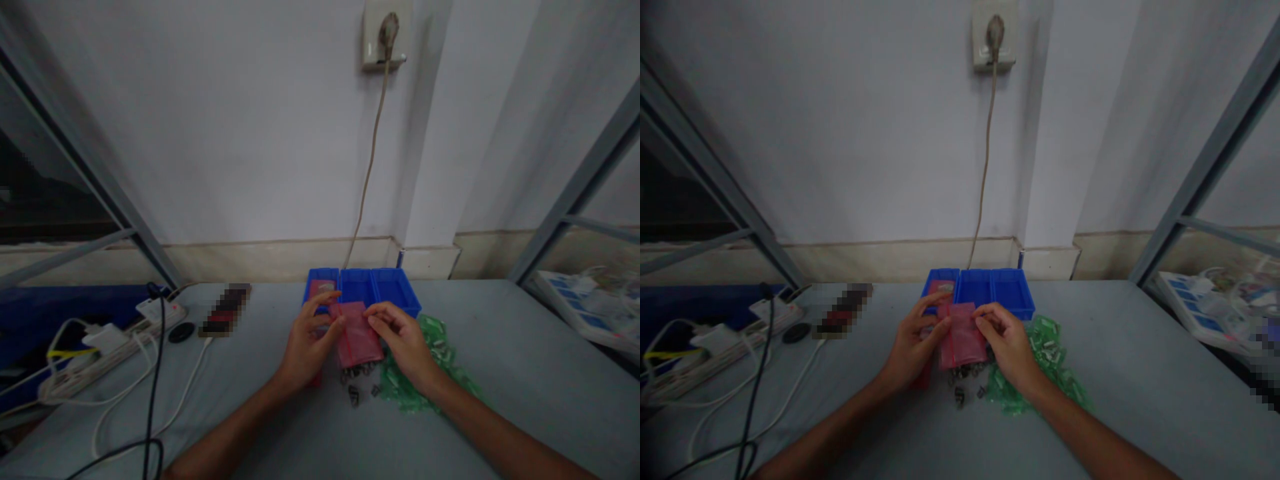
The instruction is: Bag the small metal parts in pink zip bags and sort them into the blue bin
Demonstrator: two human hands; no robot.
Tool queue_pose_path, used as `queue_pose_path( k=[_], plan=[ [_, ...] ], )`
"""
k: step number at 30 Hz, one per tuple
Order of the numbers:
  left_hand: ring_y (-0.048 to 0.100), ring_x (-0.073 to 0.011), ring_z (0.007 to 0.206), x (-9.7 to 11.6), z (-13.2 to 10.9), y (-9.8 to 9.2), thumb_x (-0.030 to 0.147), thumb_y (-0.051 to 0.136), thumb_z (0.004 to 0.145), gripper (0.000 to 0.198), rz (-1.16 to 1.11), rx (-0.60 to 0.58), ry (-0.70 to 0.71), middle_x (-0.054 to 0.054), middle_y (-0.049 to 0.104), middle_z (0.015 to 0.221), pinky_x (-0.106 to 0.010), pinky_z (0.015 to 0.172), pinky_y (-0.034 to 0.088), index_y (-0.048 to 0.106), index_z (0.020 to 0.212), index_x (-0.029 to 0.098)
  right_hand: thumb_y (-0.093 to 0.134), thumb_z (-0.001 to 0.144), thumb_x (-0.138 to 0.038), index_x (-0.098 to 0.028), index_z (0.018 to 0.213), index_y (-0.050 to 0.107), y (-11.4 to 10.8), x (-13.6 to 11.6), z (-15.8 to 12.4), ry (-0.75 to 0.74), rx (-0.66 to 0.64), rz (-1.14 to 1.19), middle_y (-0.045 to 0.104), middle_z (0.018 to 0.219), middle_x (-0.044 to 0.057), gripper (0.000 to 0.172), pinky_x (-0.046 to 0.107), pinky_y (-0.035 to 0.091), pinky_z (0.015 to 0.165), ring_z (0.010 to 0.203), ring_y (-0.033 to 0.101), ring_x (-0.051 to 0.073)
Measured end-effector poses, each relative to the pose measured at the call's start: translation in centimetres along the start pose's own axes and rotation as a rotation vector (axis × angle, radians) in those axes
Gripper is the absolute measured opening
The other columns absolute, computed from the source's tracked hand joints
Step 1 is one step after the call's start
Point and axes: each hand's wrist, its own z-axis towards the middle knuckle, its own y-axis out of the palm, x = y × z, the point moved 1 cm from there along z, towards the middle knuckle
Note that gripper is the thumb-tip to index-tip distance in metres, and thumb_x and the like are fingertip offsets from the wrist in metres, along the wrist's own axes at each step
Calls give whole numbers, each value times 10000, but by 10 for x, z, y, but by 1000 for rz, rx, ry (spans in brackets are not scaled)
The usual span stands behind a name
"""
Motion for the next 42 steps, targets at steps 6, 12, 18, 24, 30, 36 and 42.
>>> queue_pose_path(
  k=[6,12,18,24,30,36,42],
  plan=[
    [665,-271,1141,0,0,-2,386,589,1076,389,53,-42,35,-80,811,1183,-444,1040,507,807,791,236,773,890,-561,-217,907,780,0,-2,2,51,32,-6,741,868,43,345,311,493,707,797,650,227],
    [704,-257,1090,-4,-2,0,441,484,1113,399,-23,-40,-28,-67,805,1100,-405,1022,517,824,1054,241,748,901,-628,-236,945,734,1,4,3,97,78,181,722,745,18,395,323,519,612,636,639,210],
    [670,-264,1150,-29,2,-5,422,557,1070,304,117,185,-136,-76,752,1216,-415,1061,496,756,1214,243,719,949,-584,-221,1005,739,1,2,3,32,107,146,714,751,17,368,279,506,555,609,636,170],
    [560,-331,1310,-51,8,-11,388,624,1008,375,368,177,-259,-103,719,1333,-519,1136,420,697,1346,243,683,982,-576,-220,1022,720,2,1,1,24,92,106,700,761,6,360,261,480,532,588,615,152],
    [532,-374,1300,-52,7,-9,389,626,1012,334,453,136,-246,-116,741,1268,-604,1127,375,716,1298,242,654,1003,-583,-218,1046,704,2,-2,-1,17,68,75,676,773,6,371,264,459,527,588,595,151],
    [511,-390,1343,-54,6,-8,337,638,1008,350,523,86,-231,-127,721,1328,-628,1110,372,689,1342,247,623,1018,-593,-231,1061,697,4,-8,-4,18,49,38,675,792,7,372,281,454,534,581,583,159],
    [525,-369,1343,-56,7,-9,339,621,1025,358,523,94,-199,-130,718,1329,-590,1109,393,681,1362,233,615,1024,-589,-236,1071,697,4,-9,-4,21,39,33,678,803,9,365,279,438,533,582,582,157]
  ],
)
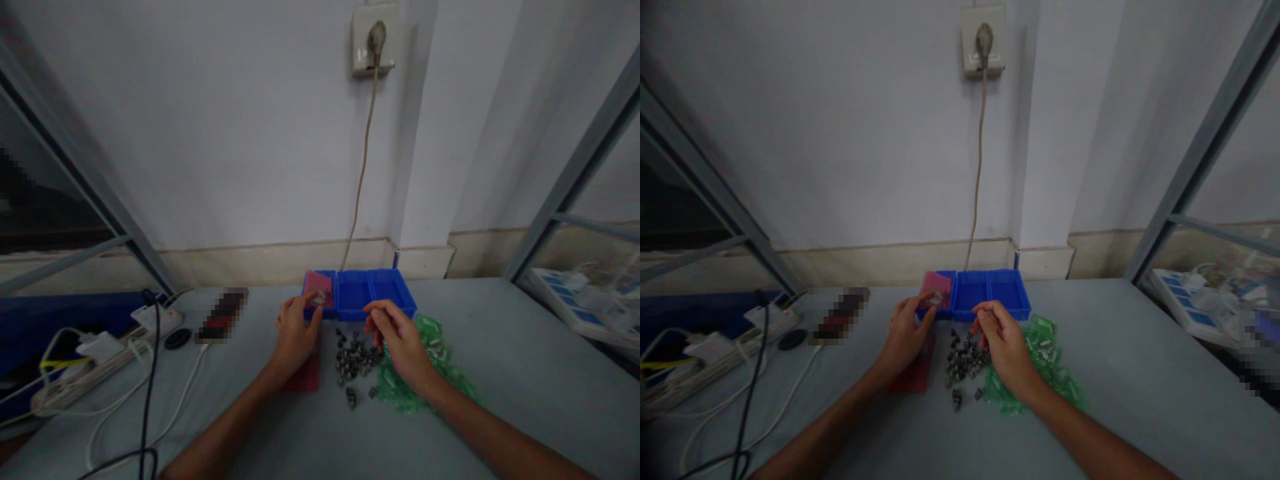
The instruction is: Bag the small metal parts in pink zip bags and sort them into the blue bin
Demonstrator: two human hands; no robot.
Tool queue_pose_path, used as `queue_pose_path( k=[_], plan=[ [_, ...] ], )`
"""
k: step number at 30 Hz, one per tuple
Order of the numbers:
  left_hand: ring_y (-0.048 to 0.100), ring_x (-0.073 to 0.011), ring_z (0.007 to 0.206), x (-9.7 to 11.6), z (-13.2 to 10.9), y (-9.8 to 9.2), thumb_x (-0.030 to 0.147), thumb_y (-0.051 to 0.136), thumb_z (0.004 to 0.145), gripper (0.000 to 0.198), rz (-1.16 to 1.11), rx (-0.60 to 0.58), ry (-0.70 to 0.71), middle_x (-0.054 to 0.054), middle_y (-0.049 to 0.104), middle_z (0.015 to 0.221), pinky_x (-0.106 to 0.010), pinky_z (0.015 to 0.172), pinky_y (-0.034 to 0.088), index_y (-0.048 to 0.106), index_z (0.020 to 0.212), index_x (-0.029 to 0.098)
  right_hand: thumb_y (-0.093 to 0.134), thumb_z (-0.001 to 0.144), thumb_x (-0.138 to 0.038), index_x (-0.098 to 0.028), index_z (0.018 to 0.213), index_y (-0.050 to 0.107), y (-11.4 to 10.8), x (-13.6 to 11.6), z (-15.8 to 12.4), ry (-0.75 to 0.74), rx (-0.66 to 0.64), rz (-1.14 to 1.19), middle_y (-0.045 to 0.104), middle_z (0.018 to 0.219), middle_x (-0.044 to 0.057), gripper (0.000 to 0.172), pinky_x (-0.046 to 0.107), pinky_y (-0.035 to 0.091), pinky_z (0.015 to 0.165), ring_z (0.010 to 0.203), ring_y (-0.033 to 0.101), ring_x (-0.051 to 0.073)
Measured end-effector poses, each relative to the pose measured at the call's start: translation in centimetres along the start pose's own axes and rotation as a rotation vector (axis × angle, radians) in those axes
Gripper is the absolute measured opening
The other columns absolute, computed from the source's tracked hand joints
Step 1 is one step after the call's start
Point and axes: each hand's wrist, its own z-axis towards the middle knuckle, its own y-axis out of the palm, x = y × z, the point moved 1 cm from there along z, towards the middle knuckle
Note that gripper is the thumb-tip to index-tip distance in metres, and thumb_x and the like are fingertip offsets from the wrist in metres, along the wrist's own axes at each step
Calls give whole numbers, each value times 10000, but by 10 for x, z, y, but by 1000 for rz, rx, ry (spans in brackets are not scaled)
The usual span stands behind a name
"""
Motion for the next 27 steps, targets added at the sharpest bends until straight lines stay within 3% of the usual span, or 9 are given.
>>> queue_pose_path(
  k=[8,15,23,27],
  plan=[
    [573,-352,1284,-2,2,1,321,643,1007,316,-25,7,23,-107,758,1241,-558,1085,441,719,1305,247,616,1007,-619,-248,1060,694,1,-2,-1,4,-6,-22,682,794,10,384,287,430,530,575,568,167],
    [559,-343,1310,-5,2,3,322,616,1027,325,-4,12,61,-108,746,1292,-571,1116,432,702,1332,251,612,1008,-623,-251,1053,694,1,-2,0,0,-13,-28,679,788,6,383,288,430,535,574,567,167],
    [450,-426,1433,0,-3,5,334,604,1042,402,198,-33,95,-135,691,1411,-644,1107,386,623,1436,253,612,1000,-637,-251,1034,700,2,-2,-1,11,-23,-27,680,782,7,397,287,441,537,586,574,173],
    [470,-408,1411,-2,-1,5,271,577,1046,395,186,-31,114,-145,688,1409,-623,1110,396,613,1436,224,619,1003,-621,-246,1028,699,2,-1,-1,14,-26,-23,682,785,8,384,281,439,535,590,577,169]
  ],
)
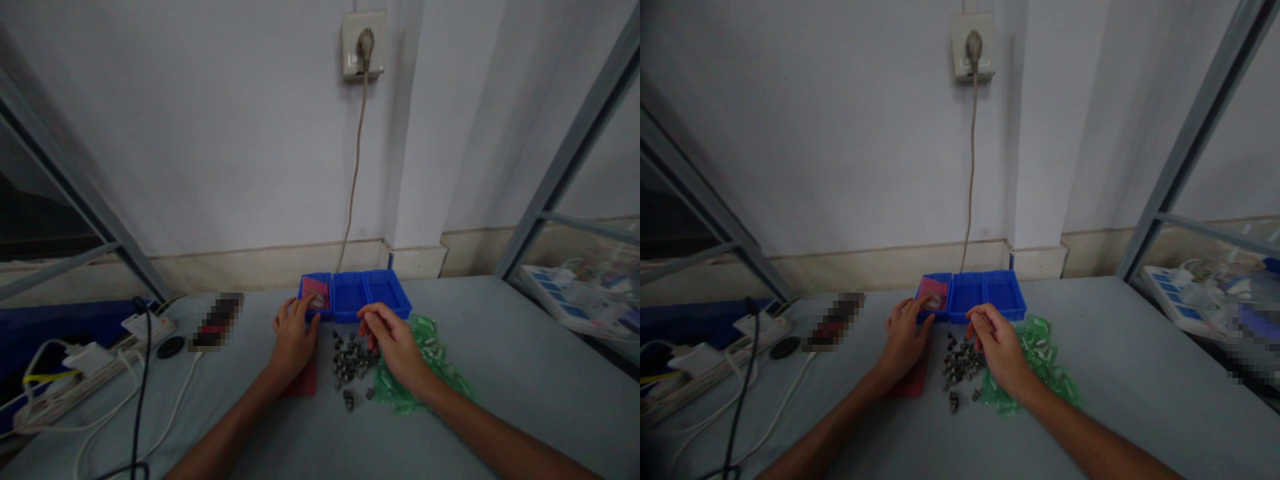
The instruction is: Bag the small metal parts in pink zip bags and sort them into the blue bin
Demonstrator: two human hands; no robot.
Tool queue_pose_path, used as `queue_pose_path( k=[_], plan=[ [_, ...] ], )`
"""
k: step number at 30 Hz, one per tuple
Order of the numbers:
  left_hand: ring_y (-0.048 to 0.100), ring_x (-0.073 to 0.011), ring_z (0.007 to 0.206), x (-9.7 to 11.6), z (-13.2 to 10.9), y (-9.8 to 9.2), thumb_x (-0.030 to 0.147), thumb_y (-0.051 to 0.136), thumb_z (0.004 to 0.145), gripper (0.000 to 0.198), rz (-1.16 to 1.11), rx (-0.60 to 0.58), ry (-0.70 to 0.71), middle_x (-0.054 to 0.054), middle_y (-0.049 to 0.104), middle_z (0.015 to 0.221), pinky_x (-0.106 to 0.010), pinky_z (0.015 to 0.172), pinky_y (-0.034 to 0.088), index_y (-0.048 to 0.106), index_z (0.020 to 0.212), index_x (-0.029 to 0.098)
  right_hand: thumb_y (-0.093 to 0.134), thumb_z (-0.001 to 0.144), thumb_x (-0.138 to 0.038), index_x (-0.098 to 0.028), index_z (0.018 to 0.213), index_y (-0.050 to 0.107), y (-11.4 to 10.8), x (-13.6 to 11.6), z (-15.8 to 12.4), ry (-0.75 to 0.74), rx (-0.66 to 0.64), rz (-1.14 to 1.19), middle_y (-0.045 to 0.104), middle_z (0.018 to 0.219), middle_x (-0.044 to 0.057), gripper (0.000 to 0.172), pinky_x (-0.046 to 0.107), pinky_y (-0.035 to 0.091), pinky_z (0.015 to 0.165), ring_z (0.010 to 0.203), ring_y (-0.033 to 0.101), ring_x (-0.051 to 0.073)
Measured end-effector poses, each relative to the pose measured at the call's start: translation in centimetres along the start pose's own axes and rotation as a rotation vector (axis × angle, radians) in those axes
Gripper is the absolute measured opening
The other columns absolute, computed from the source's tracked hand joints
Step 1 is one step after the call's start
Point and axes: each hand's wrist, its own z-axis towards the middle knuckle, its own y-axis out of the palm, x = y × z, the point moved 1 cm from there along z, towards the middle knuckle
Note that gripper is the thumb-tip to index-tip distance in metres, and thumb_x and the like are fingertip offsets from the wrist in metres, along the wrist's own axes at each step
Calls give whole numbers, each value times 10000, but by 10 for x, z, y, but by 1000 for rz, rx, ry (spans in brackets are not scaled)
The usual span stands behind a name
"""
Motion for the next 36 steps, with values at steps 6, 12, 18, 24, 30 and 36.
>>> queue_pose_path(
  k=[6,12,18,24,30,36],
  plan=[
    [512,-361,1366,-9,3,3,202,582,1016,404,-111,9,20,-103,702,1388,-584,1124,412,629,1413,261,619,1001,-622,-243,1019,702,0,-1,0,-6,9,-2,677,769,4,388,282,437,530,585,575,170],
    [457,-396,1429,-8,1,4,218,602,1010,389,-101,15,-4,-91,710,1391,-616,1121,409,645,1392,280,615,1009,-613,-249,1026,704,0,1,0,-9,0,-6,679,769,2,375,286,440,543,589,579,172],
    [414,-417,1476,1,0,-1,272,613,1031,383,3,-4,15,-111,663,1449,-643,1145,388,635,1414,283,620,1015,-593,-245,1029,707,0,1,0,-8,-7,-5,679,767,4,359,279,435,539,590,580,167],
    [359,-435,1528,6,-3,-5,318,592,1051,411,78,20,41,-147,448,1661,-656,1159,388,609,1459,269,617,1019,-582,-238,1021,702,0,3,0,6,-3,12,678,764,3,355,275,430,526,574,572,161],
    [276,-437,1597,4,-6,0,346,593,1061,477,168,-39,97,-109,533,1628,-674,1200,314,545,1533,298,616,1024,-566,-227,1024,699,0,3,1,4,-6,7,674,764,0,348,266,428,535,584,575,153],
    [310,-423,1591,5,-7,-1,399,580,1075,456,326,-81,88,-132,495,1653,-644,1201,342,583,1512,269,617,1016,-575,-223,1038,702,0,6,1,10,-1,15,675,765,1,363,262,422,523,577,574,151]
  ],
)
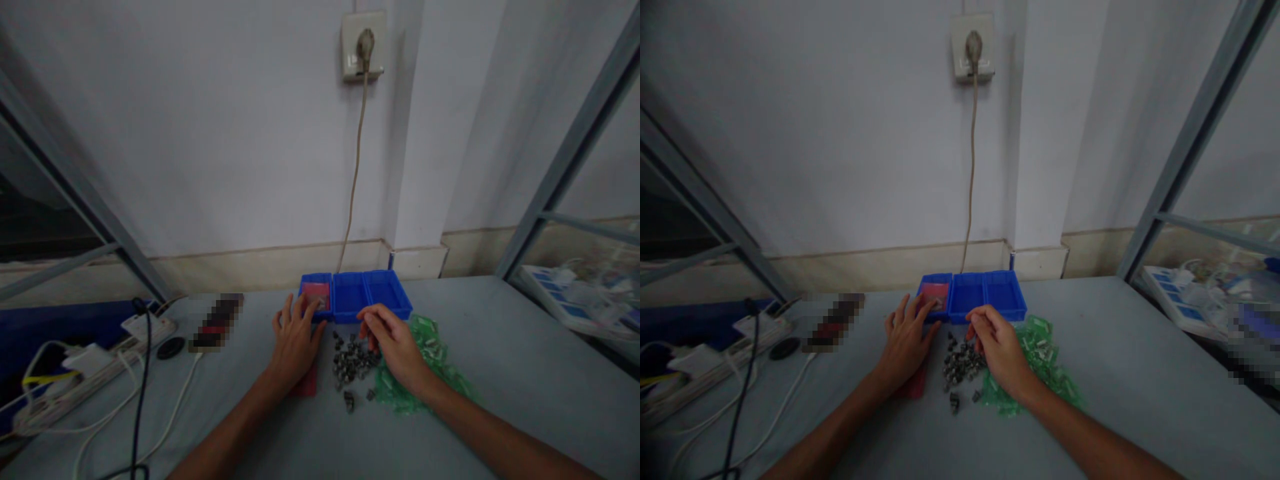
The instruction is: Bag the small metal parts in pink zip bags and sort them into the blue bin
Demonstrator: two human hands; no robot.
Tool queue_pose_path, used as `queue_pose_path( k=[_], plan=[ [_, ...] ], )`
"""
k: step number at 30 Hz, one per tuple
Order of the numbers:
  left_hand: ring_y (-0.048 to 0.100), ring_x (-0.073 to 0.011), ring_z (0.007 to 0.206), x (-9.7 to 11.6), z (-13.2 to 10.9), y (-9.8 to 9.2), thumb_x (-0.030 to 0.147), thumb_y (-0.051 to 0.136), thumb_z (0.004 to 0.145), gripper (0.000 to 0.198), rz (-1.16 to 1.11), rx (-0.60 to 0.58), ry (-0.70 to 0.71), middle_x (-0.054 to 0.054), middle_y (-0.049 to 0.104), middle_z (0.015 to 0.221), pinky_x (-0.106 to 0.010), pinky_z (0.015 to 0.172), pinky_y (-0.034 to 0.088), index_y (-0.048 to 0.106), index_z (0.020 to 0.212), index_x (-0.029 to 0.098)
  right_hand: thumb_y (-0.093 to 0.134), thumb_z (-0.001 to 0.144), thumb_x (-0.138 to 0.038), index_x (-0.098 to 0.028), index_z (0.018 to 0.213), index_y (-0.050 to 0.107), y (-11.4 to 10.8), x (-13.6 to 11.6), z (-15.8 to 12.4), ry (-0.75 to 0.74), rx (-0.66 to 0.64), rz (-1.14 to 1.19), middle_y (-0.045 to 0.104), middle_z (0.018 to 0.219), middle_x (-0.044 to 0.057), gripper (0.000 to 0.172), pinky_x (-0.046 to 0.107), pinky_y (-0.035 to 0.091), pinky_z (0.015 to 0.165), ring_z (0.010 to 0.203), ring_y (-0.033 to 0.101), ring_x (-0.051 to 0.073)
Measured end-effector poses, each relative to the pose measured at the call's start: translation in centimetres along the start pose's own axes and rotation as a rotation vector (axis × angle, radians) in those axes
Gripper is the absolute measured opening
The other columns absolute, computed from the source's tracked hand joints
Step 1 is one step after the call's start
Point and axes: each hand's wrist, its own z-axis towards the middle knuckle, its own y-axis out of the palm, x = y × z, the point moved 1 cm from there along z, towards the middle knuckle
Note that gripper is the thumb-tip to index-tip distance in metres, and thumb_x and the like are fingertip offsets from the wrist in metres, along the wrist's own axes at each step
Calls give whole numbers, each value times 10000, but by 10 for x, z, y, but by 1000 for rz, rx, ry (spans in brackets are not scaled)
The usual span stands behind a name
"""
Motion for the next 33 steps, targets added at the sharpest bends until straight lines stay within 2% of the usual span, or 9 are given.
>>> queue_pose_path(
  k=[7,18,25,29,33],
  plan=[
    [331,-429,1578,-4,2,3,433,540,1090,496,-1,-33,3,-116,545,1624,-654,1193,348,546,1547,238,609,1016,-587,-229,1031,703,-1,-1,0,-2,0,-17,672,757,0,371,274,430,524,576,576,162],
    [352,-438,1568,-9,5,3,438,544,1092,437,-57,-3,25,-101,572,1601,-683,1168,375,581,1496,276,612,1012,-596,-225,1032,699,-1,-1,0,-3,-3,-18,677,761,2,382,274,423,528,573,573,158],
    [355,-408,1571,-17,17,11,505,503,1105,408,-88,21,75,-124,564,1592,-648,1174,413,616,1394,238,606,1015,-601,-223,1023,695,1,-2,-2,-2,-18,-23,677,760,6,389,273,429,540,584,568,156],
    [452,-351,1504,-20,21,17,515,474,1115,445,-165,37,100,-162,568,1561,-588,1194,444,596,1393,190,602,1012,-618,-219,1041,692,0,-3,-1,-3,-12,-16,679,769,8,409,270,429,535,580,566,153],
    [520,-309,1419,-22,22,18,467,442,1135,392,-205,62,144,-138,622,1489,-545,1211,448,637,1334,191,603,1011,-622,-219,1047,686,0,-4,-1,-5,-4,-11,678,768,7,413,264,426,530,579,566,151]
  ],
)
